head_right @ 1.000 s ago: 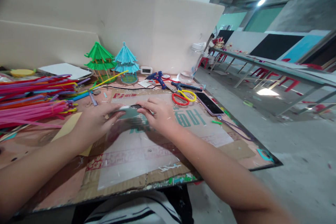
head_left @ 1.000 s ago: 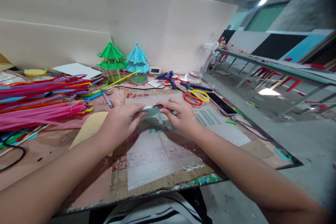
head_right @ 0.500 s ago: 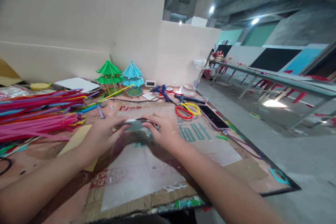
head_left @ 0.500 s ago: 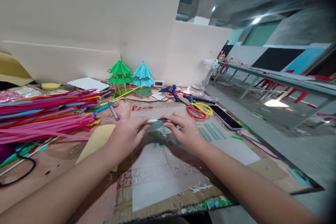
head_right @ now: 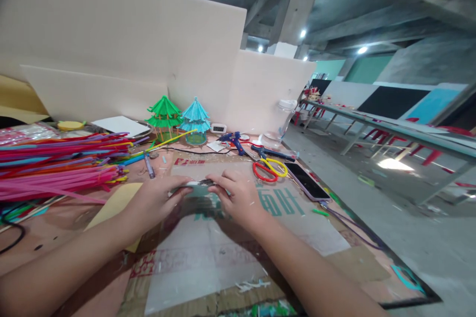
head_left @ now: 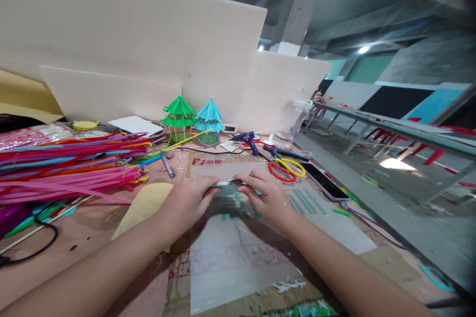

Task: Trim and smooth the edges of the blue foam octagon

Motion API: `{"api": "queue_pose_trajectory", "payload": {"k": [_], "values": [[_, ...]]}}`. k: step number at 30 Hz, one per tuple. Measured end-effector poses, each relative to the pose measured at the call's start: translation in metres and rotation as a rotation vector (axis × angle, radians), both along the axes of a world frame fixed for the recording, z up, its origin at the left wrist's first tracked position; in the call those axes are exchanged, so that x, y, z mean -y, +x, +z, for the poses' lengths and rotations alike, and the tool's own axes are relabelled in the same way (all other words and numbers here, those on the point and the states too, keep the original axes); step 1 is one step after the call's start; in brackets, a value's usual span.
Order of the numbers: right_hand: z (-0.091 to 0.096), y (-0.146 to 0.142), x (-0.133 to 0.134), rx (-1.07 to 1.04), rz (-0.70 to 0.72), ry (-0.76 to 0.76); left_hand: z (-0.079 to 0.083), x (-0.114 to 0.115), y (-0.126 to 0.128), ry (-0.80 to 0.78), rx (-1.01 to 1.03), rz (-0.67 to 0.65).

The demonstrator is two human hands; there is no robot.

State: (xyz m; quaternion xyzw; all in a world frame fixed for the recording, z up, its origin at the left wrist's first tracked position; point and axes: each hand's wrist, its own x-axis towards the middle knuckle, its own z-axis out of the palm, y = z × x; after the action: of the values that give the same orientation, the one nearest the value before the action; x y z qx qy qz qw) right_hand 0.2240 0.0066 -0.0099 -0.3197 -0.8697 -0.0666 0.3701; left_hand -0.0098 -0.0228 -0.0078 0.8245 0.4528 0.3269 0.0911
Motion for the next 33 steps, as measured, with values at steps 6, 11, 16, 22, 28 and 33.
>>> {"api": "queue_pose_trajectory", "payload": {"k": [6,11,16,22,28,33], "values": [[0.0019,-0.0004,0.0022,0.004,0.001,0.011,-0.0016,-0.0015,0.0007,-0.002,0.007,-0.001],[0.0016,-0.0012,0.0024,-0.005,0.000,0.011,-0.0030,-0.0030,0.0010,0.020,0.022,0.004],[0.0007,-0.0018,0.0026,-0.013,-0.014,-0.009,-0.0032,-0.0017,0.0006,0.079,-0.004,0.019],[0.0024,-0.0013,0.0036,0.015,0.000,-0.022,-0.0019,-0.0013,-0.0025,0.133,-0.058,0.007],[-0.0001,-0.0018,0.0039,-0.023,-0.005,-0.111,-0.0016,-0.0026,-0.0025,0.114,-0.069,0.008],[0.0023,-0.0013,0.0038,-0.139,-0.034,-0.148,0.0008,-0.0038,-0.0022,0.072,-0.011,0.040]]}}
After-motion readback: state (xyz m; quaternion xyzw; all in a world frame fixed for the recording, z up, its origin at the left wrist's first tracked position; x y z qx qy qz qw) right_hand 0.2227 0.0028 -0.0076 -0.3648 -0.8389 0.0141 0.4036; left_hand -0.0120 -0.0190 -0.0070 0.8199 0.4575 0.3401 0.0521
